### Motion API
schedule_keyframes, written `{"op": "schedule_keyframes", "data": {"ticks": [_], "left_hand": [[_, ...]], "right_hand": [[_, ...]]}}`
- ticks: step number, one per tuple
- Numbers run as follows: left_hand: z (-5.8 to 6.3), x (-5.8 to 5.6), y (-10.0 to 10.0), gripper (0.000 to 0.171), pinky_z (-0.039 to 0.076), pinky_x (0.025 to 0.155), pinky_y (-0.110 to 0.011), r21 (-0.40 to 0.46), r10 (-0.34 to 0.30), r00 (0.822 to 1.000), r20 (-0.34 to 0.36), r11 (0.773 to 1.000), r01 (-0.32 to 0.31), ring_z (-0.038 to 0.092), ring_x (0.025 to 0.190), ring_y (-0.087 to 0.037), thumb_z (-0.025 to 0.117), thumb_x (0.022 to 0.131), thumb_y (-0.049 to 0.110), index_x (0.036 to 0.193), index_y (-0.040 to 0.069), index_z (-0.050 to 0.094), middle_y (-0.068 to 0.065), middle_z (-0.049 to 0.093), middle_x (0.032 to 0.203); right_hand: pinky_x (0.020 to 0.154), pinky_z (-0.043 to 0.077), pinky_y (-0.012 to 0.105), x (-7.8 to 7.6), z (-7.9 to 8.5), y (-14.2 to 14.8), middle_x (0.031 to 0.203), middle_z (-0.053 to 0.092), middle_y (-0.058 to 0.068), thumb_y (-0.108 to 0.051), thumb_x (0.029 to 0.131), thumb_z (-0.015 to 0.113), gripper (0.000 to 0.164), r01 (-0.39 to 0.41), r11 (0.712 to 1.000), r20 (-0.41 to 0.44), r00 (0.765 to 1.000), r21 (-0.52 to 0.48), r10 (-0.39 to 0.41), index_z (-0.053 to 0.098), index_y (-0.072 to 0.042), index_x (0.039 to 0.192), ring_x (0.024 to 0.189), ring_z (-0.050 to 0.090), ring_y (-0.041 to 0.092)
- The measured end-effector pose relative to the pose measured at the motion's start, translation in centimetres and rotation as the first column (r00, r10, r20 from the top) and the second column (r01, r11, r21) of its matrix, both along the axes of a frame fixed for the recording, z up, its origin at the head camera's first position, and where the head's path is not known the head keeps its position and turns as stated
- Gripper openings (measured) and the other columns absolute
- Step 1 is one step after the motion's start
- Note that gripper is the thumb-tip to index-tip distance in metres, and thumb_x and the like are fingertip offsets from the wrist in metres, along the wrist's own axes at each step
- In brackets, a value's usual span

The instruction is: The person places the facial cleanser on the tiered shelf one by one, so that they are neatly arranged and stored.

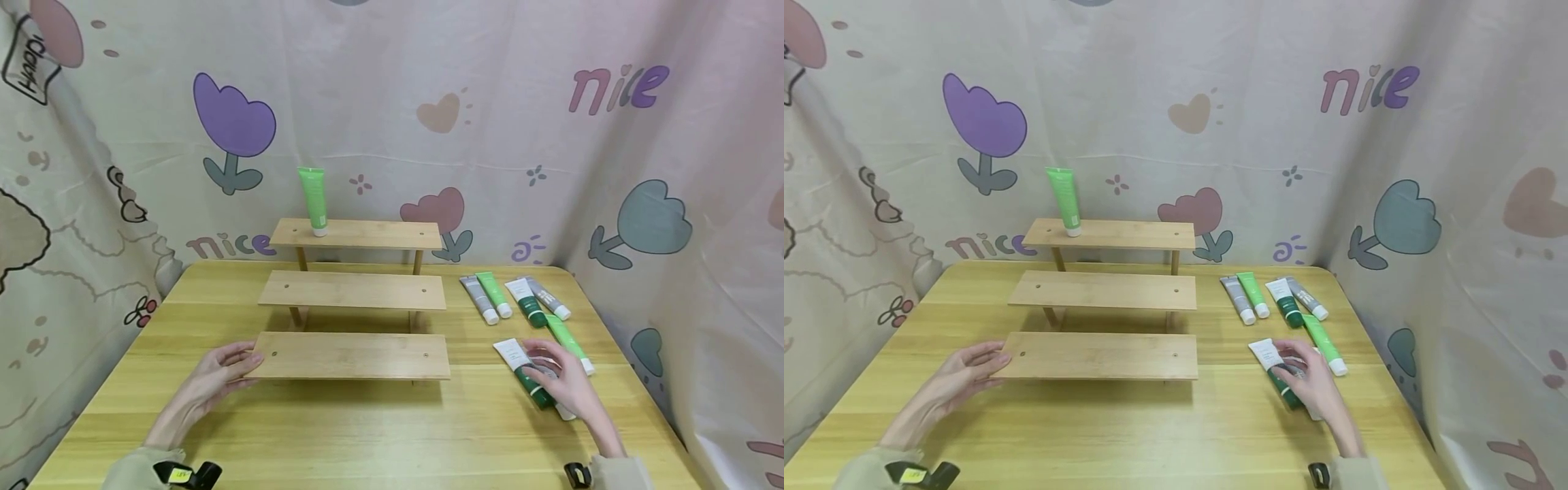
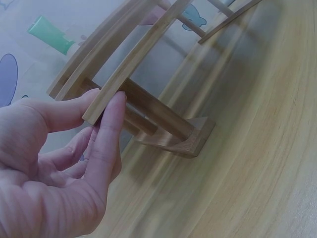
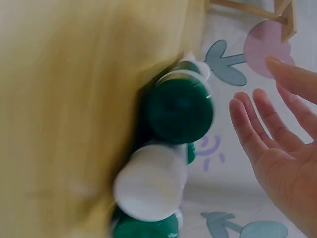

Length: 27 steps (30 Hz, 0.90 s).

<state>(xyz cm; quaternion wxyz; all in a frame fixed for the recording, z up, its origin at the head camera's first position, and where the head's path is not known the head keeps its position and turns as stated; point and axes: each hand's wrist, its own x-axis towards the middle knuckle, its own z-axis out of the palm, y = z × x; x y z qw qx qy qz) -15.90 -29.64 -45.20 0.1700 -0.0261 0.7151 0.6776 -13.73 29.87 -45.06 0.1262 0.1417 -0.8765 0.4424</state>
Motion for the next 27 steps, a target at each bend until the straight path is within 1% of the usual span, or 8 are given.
{"op": "schedule_keyframes", "data": {"ticks": [3,4,5,10,15,19,22,27], "left_hand": [[0.0,0.0,0.0,0.074,0.064,0.089,-0.026,0.002,-0.003,1.000,-0.001,1.000,0.003,0.063,0.096,-0.003,0.061,0.102,0.014,0.151,-0.017,0.016,0.008,0.060,0.106],[0.0,0.0,0.0,0.074,0.064,0.089,-0.025,0.002,0.000,1.000,0.001,1.000,0.000,0.063,0.096,-0.003,0.061,0.102,0.014,0.151,-0.017,0.016,0.008,0.060,0.106],[0.0,0.0,0.0,0.074,0.064,0.089,-0.025,-0.001,-0.006,1.000,-0.001,1.000,0.006,0.063,0.096,-0.003,0.061,0.102,0.014,0.151,-0.017,0.016,0.009,0.060,0.106],[-0.1,0.1,0.0,0.072,0.064,0.088,-0.025,0.005,-0.002,1.000,0.002,1.000,0.002,0.063,0.096,-0.004,0.061,0.101,0.012,0.151,-0.018,0.017,0.007,0.059,0.106],[0.0,0.1,0.0,0.074,0.064,0.089,-0.025,0.010,0.001,1.000,0.005,1.000,-0.001,0.063,0.096,-0.004,0.061,0.101,0.011,0.151,-0.017,0.016,0.006,0.058,0.106],[0.1,0.1,0.0,0.075,0.063,0.090,-0.025,0.014,0.006,1.000,0.010,1.000,-0.006,0.063,0.096,-0.003,0.061,0.101,0.013,0.152,-0.016,0.015,0.007,0.059,0.106],[0.2,0.2,0.0,0.077,0.063,0.091,-0.025,0.005,-0.015,1.000,0.000,1.000,0.015,0.063,0.098,-0.002,0.061,0.102,0.015,0.153,-0.016,0.012,0.008,0.058,0.108],[0.1,0.2,0.0,0.077,0.063,0.091,-0.025,0.007,-0.010,1.000,0.003,1.000,0.010,0.063,0.097,-0.003,0.061,0.101,0.015,0.153,-0.016,0.012,0.007,0.058,0.108]], "right_hand": [[0.087,0.059,0.013,0.4,-0.3,0.4,0.116,0.066,0.020,0.008,0.081,0.077,0.044,-0.002,0.999,0.028,1.000,0.032,0.001,0.062,0.007,0.123,0.104,0.058,-0.012],[0.087,0.059,0.012,0.5,-0.5,0.5,0.118,0.065,0.025,0.008,0.081,0.077,0.045,-0.003,0.999,0.036,0.999,0.038,0.001,0.062,0.007,0.123,0.105,0.058,-0.012],[0.087,0.059,0.012,0.5,-0.6,0.6,0.119,0.064,0.028,0.009,0.081,0.077,0.045,-0.002,0.999,0.046,0.999,0.040,0.000,0.062,0.008,0.123,0.105,0.057,-0.013],[0.089,0.057,0.009,0.8,-1.1,1.0,0.124,0.063,0.029,0.010,0.080,0.077,0.048,0.000,0.999,0.086,0.996,0.052,-0.005,0.061,0.008,0.126,0.107,0.055,-0.013],[0.088,0.056,0.008,0.7,-1.7,1.2,0.124,0.062,0.031,0.012,0.078,0.077,0.049,-0.012,0.999,0.079,0.997,0.047,0.008,0.061,0.009,0.124,0.107,0.055,-0.013],[0.087,0.059,0.012,0.6,-1.9,1.2,0.123,0.063,0.031,0.014,0.077,0.077,0.049,-0.008,0.998,0.072,0.997,0.055,0.004,0.062,0.009,0.123,0.107,0.054,-0.015],[0.087,0.060,0.015,0.6,-2.0,1.2,0.123,0.064,0.030,0.016,0.076,0.076,0.050,0.003,0.998,0.079,0.997,0.065,-0.008,0.062,0.008,0.123,0.106,0.053,-0.015],[0.088,0.060,0.015,0.5,-1.9,1.1,0.122,0.063,0.031,0.017,0.076,0.075,0.050,-0.005,0.999,0.096,0.995,0.049,0.000,0.062,0.011,0.123,0.106,0.054,-0.014]]}}
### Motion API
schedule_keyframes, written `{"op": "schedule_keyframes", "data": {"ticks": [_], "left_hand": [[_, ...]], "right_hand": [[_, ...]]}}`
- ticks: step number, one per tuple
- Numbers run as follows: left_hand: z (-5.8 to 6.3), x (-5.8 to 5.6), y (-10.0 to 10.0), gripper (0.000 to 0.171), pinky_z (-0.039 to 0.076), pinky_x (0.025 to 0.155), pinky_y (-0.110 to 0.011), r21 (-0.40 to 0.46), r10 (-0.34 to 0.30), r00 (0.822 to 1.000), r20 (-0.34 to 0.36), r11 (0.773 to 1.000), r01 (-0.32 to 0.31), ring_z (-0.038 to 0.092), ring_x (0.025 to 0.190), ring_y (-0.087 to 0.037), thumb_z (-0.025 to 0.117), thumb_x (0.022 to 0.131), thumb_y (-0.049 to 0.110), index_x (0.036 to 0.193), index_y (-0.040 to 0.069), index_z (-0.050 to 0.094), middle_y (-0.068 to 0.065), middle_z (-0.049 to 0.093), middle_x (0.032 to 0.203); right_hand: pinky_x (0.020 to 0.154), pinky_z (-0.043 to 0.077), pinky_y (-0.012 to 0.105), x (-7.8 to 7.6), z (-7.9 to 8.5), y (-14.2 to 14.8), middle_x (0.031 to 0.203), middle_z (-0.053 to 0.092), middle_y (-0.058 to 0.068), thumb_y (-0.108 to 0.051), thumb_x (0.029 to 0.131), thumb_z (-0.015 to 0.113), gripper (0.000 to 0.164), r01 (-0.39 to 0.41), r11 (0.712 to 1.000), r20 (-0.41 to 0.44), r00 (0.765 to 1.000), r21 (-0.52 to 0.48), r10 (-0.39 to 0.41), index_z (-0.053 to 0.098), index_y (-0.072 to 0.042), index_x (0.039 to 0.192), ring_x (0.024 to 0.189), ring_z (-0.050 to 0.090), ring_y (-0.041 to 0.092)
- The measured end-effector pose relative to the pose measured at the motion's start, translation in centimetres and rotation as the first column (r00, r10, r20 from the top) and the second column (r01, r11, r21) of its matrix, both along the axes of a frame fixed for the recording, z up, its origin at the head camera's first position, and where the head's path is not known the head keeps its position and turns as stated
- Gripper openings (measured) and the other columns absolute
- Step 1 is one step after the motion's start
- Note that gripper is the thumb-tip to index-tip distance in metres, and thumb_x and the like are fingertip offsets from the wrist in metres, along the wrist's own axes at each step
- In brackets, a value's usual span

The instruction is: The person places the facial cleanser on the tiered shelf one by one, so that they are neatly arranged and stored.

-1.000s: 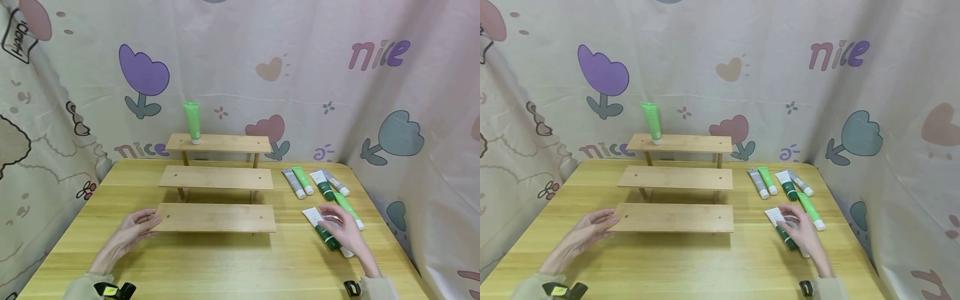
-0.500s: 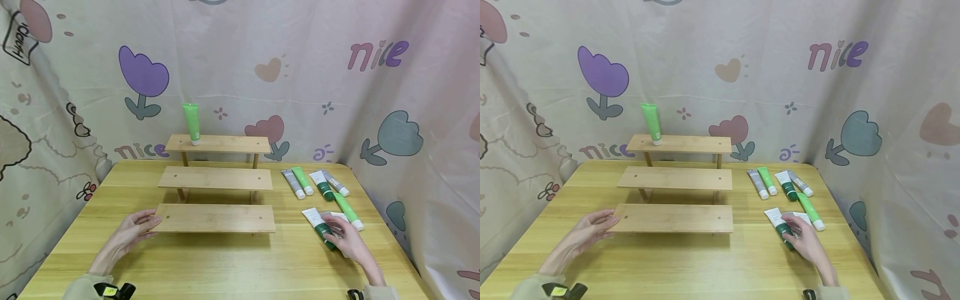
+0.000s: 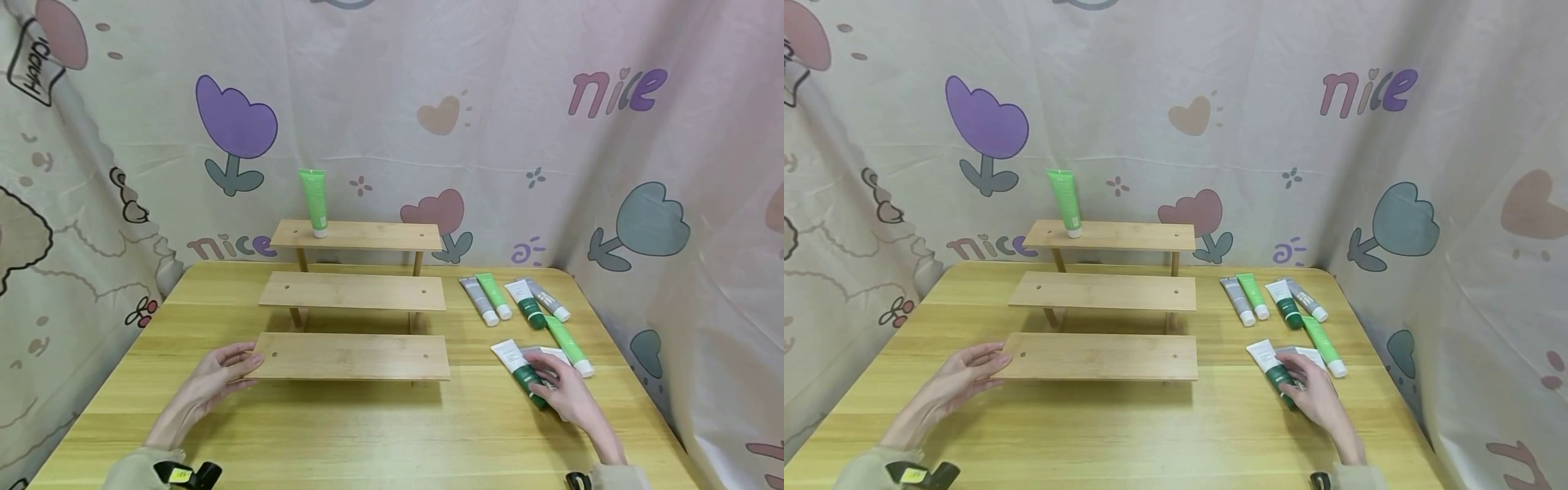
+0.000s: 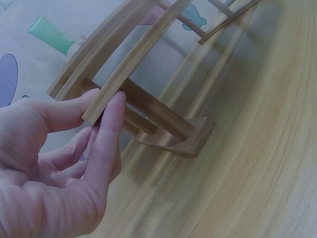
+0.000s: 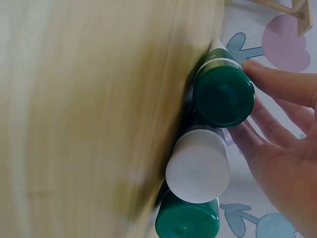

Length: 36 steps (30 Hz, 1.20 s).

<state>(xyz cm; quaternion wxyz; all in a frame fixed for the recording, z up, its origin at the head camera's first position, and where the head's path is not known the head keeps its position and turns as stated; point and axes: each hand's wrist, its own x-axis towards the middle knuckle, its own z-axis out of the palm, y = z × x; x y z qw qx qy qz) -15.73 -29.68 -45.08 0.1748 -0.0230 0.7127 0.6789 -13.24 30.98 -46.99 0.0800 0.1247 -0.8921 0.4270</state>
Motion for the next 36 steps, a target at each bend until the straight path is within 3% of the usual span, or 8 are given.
{"op": "schedule_keyframes", "data": {"ticks": [3,6,8,10,19,36], "left_hand": [[-0.1,0.0,0.0,0.078,0.063,0.090,-0.025,0.002,0.009,1.000,0.005,1.000,-0.009,0.063,0.097,-0.003,0.062,0.101,0.014,0.153,-0.016,0.012,0.006,0.058,0.108],[-0.1,0.1,0.0,0.078,0.063,0.090,-0.025,-0.005,0.009,1.000,0.007,1.000,-0.009,0.063,0.097,-0.002,0.062,0.101,0.015,0.153,-0.016,0.013,0.007,0.058,0.107],[0.0,0.1,0.0,0.078,0.063,0.091,-0.025,-0.009,0.004,1.000,0.006,1.000,-0.004,0.063,0.097,-0.002,0.062,0.101,0.015,0.153,-0.016,0.012,0.007,0.058,0.108],[0.0,0.0,0.0,0.078,0.063,0.091,-0.025,-0.015,0.006,1.000,0.005,1.000,-0.006,0.063,0.097,-0.002,0.062,0.101,0.015,0.153,-0.016,0.013,0.007,0.058,0.108],[-0.1,0.0,0.0,0.077,0.063,0.090,-0.026,-0.016,0.008,1.000,0.000,1.000,-0.008,0.063,0.097,-0.002,0.062,0.101,0.016,0.152,-0.016,0.015,0.008,0.059,0.108],[-0.2,-0.1,0.0,0.074,0.064,0.089,-0.026,-0.012,0.028,1.000,0.009,1.000,-0.028,0.063,0.095,-0.003,0.063,0.101,0.015,0.152,-0.015,0.019,0.008,0.059,0.106]], "right_hand": [[0.090,0.062,0.020,-0.1,0.2,-0.1,0.124,0.063,0.032,0.014,0.078,0.076,0.049,-0.005,1.000,0.048,0.999,0.001,0.005,0.061,0.012,0.124,0.107,0.060,-0.005],[0.092,0.063,0.029,-0.2,0.4,-0.1,0.128,0.060,0.034,0.010,0.081,0.076,0.049,-0.016,1.000,0.127,0.992,0.015,0.014,0.060,0.013,0.127,0.111,0.068,0.019],[0.092,0.063,0.036,-0.3,0.4,-0.2,0.129,0.059,0.036,0.008,0.082,0.076,0.049,-0.024,0.999,0.161,0.987,0.023,0.020,0.059,0.015,0.127,0.113,0.067,0.037],[0.093,0.063,0.040,-0.3,0.5,-0.2,0.129,0.059,0.036,0.007,0.082,0.077,0.050,-0.022,0.999,0.188,0.982,0.035,0.015,0.058,0.016,0.128,0.114,0.065,0.045],[0.081,0.065,0.038,-1.2,1.3,-1.0,0.120,0.068,0.031,-0.006,0.080,0.083,0.058,-0.004,0.981,0.236,0.971,0.193,-0.043,0.058,0.016,0.128,0.100,0.071,0.036],[0.081,0.063,0.043,-2.2,1.7,-2.3,0.108,0.072,0.023,-0.011,0.078,0.086,0.056,-0.006,0.959,0.275,0.958,0.285,-0.076,0.063,0.011,0.124,0.097,0.071,0.032]]}}
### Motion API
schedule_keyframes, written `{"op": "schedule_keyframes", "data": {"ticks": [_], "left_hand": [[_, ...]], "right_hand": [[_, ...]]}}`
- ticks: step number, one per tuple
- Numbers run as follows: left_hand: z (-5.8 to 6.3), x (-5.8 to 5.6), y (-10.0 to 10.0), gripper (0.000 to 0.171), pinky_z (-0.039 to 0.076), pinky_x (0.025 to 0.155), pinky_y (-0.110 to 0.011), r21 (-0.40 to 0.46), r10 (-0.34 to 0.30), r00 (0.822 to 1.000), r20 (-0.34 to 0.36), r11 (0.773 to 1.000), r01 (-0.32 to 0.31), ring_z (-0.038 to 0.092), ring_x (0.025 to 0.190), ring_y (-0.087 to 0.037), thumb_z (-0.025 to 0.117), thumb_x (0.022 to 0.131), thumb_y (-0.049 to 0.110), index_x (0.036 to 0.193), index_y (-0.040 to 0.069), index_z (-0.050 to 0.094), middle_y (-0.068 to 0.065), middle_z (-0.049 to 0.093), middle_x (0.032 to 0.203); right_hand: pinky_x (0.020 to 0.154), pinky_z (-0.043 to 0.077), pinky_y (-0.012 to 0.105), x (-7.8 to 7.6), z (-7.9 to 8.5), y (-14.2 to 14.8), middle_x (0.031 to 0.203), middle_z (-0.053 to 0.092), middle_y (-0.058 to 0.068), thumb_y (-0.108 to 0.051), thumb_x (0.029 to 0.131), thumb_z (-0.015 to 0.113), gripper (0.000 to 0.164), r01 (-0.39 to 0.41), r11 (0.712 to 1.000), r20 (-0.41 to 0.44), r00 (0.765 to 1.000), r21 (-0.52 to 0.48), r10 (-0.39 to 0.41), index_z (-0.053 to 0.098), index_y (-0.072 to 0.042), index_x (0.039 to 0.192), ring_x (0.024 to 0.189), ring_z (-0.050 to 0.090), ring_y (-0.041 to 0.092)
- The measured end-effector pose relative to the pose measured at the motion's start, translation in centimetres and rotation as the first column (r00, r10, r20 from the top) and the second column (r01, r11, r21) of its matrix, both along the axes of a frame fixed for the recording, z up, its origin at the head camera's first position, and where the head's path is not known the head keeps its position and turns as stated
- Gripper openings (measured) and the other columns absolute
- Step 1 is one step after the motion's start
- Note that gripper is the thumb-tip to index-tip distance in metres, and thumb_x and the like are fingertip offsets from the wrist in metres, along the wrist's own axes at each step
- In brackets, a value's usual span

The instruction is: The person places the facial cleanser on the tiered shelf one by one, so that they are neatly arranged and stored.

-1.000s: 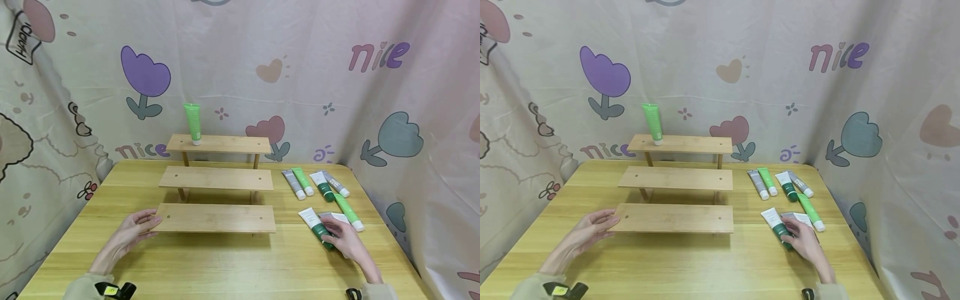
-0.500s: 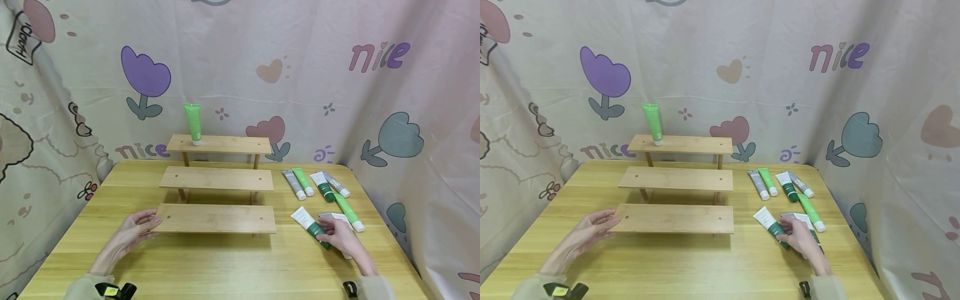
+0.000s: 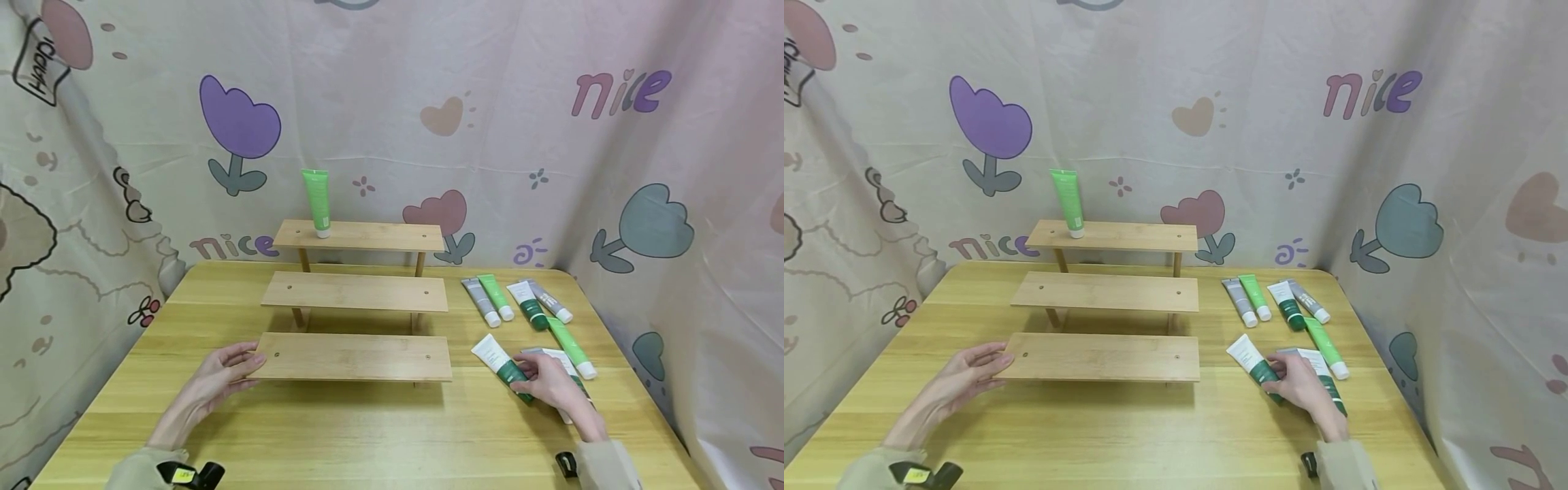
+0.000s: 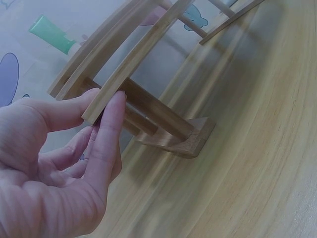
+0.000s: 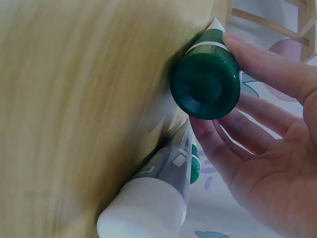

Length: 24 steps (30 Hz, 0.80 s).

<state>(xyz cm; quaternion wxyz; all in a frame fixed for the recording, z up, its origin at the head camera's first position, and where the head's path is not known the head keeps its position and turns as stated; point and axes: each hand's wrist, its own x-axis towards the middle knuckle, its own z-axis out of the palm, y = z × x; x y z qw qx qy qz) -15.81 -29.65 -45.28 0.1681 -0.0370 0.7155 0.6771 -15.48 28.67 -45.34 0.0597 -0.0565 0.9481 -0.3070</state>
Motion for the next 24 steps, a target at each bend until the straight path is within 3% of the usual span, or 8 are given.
{"op": "schedule_keyframes", "data": {"ticks": [12,18,24], "left_hand": [[0.1,0.1,0.2,0.074,0.064,0.088,-0.025,0.003,0.006,1.000,0.003,1.000,-0.006,0.064,0.093,-0.003,0.063,0.101,0.016,0.151,-0.015,0.020,0.007,0.059,0.105],[0.1,0.1,0.2,0.074,0.064,0.087,-0.025,-0.002,0.007,1.000,0.000,1.000,-0.007,0.063,0.092,-0.003,0.063,0.101,0.017,0.151,-0.015,0.020,0.008,0.059,0.105],[0.2,0.1,0.1,0.073,0.064,0.087,-0.025,0.006,0.008,1.000,-0.006,1.000,-0.008,0.063,0.092,-0.003,0.063,0.101,0.016,0.151,-0.015,0.020,0.007,0.058,0.105]], "right_hand": [[0.074,0.062,0.037,-0.4,-0.2,0.2,0.102,0.073,0.017,-0.013,0.074,0.088,0.054,-0.029,0.999,-0.019,0.999,0.017,0.029,0.067,0.007,0.120,0.089,0.069,0.024],[0.071,0.058,0.029,-0.6,0.2,-0.2,0.104,0.073,0.016,-0.013,0.076,0.086,0.052,0.011,1.000,-0.025,1.000,0.009,-0.011,0.068,0.003,0.122,0.089,0.068,0.022],[0.071,0.057,0.029,-0.8,0.8,-0.4,0.108,0.072,0.020,-0.010,0.077,0.084,0.051,0.026,1.000,-0.052,0.998,-0.003,-0.027,0.067,0.006,0.123,0.089,0.068,0.023]]}}
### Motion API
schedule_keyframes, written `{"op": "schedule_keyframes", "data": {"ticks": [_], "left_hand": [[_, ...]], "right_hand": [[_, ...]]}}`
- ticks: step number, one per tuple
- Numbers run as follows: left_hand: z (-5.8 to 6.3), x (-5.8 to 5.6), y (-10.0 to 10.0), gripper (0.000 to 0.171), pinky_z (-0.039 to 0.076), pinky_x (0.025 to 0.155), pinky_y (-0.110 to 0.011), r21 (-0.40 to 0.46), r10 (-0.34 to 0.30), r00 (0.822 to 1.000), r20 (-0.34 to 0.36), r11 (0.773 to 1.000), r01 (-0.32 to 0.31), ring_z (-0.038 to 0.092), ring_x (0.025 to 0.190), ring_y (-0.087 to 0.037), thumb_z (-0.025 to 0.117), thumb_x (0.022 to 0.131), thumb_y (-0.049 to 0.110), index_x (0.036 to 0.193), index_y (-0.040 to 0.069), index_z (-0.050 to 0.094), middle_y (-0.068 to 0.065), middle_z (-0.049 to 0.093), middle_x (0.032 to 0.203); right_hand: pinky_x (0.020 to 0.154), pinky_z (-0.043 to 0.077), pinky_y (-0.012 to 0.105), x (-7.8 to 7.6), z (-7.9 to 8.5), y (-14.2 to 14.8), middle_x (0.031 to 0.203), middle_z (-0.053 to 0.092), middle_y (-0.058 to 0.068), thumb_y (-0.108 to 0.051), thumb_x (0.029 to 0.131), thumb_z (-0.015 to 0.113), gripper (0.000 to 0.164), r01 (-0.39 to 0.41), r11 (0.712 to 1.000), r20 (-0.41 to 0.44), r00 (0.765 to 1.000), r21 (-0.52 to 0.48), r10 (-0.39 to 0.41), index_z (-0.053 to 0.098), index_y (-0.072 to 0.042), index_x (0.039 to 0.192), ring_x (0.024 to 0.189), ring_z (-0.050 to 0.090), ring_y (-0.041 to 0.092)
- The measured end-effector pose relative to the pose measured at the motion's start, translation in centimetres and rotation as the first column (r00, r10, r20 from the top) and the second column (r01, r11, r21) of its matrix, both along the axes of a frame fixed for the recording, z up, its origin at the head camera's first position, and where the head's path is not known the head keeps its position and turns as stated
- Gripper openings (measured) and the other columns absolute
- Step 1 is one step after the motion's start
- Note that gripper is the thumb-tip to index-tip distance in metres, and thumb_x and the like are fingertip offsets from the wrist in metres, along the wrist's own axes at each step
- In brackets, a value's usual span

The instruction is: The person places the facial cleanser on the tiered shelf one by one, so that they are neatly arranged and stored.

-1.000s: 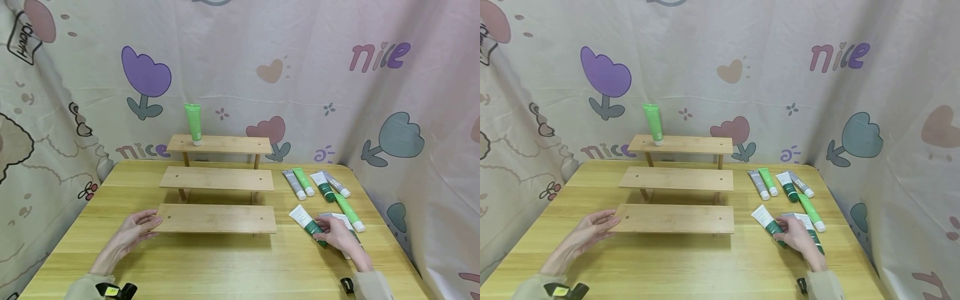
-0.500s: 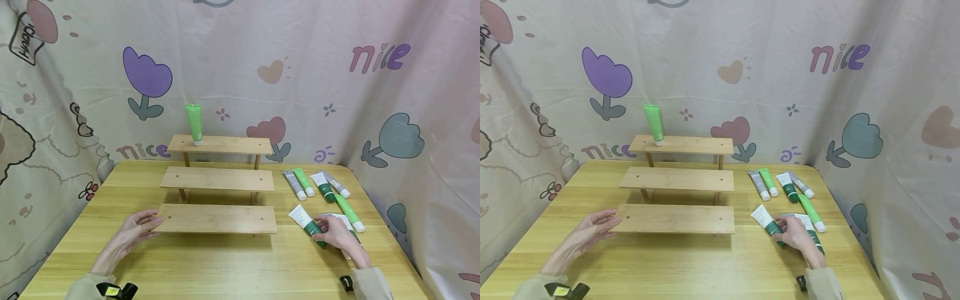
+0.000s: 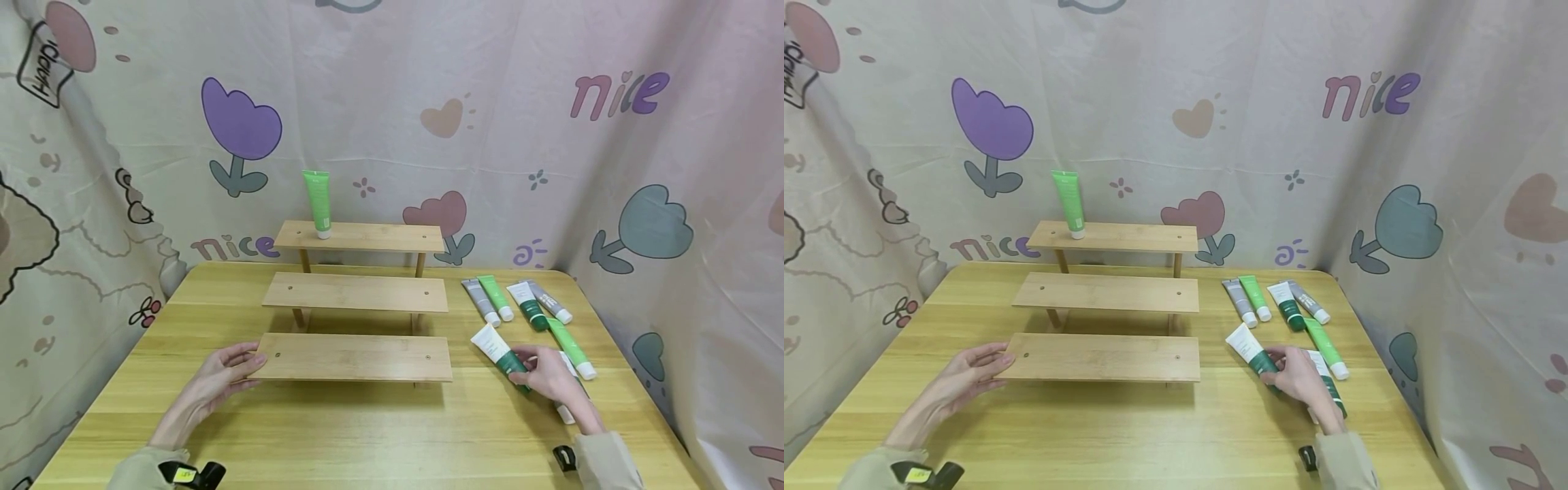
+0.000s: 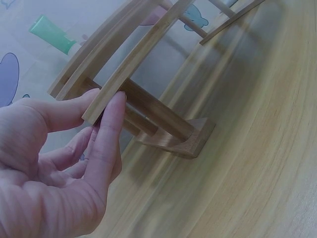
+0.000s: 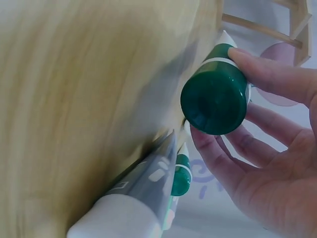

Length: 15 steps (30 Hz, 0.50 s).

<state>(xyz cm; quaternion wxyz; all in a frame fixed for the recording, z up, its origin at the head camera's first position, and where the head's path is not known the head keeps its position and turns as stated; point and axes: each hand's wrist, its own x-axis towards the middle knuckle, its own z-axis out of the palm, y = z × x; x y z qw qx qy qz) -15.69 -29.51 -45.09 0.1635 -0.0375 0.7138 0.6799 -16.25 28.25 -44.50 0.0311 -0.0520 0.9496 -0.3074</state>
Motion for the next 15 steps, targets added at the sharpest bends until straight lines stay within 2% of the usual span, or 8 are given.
{"op": "schedule_keyframes", "data": {"ticks": [7,15], "left_hand": [[0.0,0.0,0.0,0.076,0.064,0.088,-0.024,0.001,-0.008,1.000,0.002,1.000,0.008,0.063,0.093,-0.003,0.063,0.101,0.016,0.152,-0.015,0.016,0.008,0.058,0.106],[-0.1,0.0,0.0,0.075,0.064,0.088,-0.025,0.001,-0.008,1.000,0.001,1.000,0.008,0.063,0.093,-0.003,0.062,0.101,0.016,0.152,-0.015,0.016,0.008,0.058,0.106]], "right_hand": [[0.071,0.057,0.030,-0.3,0.7,-0.5,0.116,0.070,0.027,-0.006,0.080,0.081,0.052,0.009,1.000,-0.016,1.000,-0.013,-0.009,0.063,0.010,0.126,0.090,0.068,0.027],[0.065,0.052,0.022,-1.0,1.7,-2.2,0.108,0.070,0.024,-0.001,0.080,0.079,0.051,-0.008,0.998,-0.116,0.993,-0.056,0.002,0.062,0.011,0.126,0.083,0.065,0.022]]}}
